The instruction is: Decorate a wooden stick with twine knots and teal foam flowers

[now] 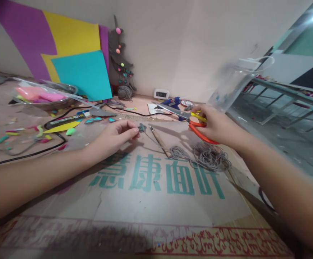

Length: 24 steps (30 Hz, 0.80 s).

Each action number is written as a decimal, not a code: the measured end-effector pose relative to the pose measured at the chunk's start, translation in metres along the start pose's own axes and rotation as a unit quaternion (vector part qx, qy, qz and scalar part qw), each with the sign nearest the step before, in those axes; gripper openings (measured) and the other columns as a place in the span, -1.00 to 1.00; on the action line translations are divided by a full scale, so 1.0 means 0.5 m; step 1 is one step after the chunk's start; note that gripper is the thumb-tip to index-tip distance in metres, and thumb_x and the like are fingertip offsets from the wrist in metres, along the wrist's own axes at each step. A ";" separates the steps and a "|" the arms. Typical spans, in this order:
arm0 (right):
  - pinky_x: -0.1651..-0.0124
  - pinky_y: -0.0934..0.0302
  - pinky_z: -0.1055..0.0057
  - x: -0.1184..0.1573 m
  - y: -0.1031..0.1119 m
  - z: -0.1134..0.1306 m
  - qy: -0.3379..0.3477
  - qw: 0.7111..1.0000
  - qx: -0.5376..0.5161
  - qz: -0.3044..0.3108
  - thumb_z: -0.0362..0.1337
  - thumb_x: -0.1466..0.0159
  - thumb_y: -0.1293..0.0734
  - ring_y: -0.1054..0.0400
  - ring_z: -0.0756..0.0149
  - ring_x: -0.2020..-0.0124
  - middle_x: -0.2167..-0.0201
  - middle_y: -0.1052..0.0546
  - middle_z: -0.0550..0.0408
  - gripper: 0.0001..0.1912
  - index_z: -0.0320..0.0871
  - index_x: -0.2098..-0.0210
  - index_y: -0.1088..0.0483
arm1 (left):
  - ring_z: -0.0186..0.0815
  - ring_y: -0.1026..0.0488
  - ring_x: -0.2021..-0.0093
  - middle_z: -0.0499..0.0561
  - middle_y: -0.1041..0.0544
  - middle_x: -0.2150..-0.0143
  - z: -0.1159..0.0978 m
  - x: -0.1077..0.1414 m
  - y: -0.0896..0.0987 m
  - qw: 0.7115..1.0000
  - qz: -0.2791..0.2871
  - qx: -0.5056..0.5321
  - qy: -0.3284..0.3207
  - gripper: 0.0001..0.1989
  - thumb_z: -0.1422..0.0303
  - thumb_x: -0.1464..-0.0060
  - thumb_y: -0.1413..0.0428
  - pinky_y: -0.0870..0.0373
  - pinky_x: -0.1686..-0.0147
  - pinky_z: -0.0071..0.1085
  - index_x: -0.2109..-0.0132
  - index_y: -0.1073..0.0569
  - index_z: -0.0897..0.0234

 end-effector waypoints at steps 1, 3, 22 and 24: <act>0.25 -0.28 0.21 0.006 0.001 -0.009 -0.021 1.000 0.000 -0.014 0.04 -0.16 -0.42 -0.46 0.01 0.26 0.17 -0.57 -0.14 -0.36 -0.18 -0.12 -0.34 | -0.32 -0.49 0.34 -0.03 -0.54 0.37 0.000 0.000 0.000 1.000 -0.001 0.001 -0.001 -0.84 0.30 -0.16 -0.11 -0.38 0.30 -0.38 0.37 -0.40 0.23; 0.23 -0.26 0.20 0.020 0.008 -0.010 -0.025 0.998 0.001 -0.056 0.06 -0.12 -0.47 -0.44 0.00 0.24 0.15 -0.55 -0.19 -0.27 -0.21 -0.14 -0.30 | -0.31 -0.49 0.34 -0.03 -0.55 0.37 0.000 0.000 0.002 1.000 -0.005 0.002 -0.003 -0.84 0.30 -0.17 -0.10 -0.38 0.29 -0.37 0.36 -0.40 0.23; 0.22 -0.13 0.21 0.093 0.020 0.061 0.243 0.889 0.247 -0.300 -0.24 -0.24 -0.34 -0.25 0.10 0.27 0.25 -0.38 -0.10 -0.75 -0.07 0.10 -0.54 | -0.29 -0.45 0.27 -0.03 -0.53 0.31 -0.027 0.015 0.015 0.998 -0.040 -0.038 -0.038 -0.87 0.30 -0.19 -0.09 -0.32 0.26 -0.36 0.29 -0.42 0.26; 0.24 -0.12 0.22 0.095 0.013 0.066 0.244 0.890 0.243 -0.299 -0.27 -0.23 -0.33 -0.25 0.11 0.29 0.27 -0.39 -0.09 -0.73 -0.05 0.09 -0.55 | -0.29 -0.45 0.27 -0.03 -0.53 0.31 -0.023 0.014 0.014 0.998 -0.036 -0.033 -0.034 -0.87 0.30 -0.19 -0.09 -0.32 0.24 -0.36 0.28 -0.42 0.26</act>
Point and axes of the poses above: each hand's wrist, its own x-axis away from the middle knuckle, its own y-axis out of the back of the hand, z = x × y, the point moved 10 cm from there along -x, towards the middle knuckle
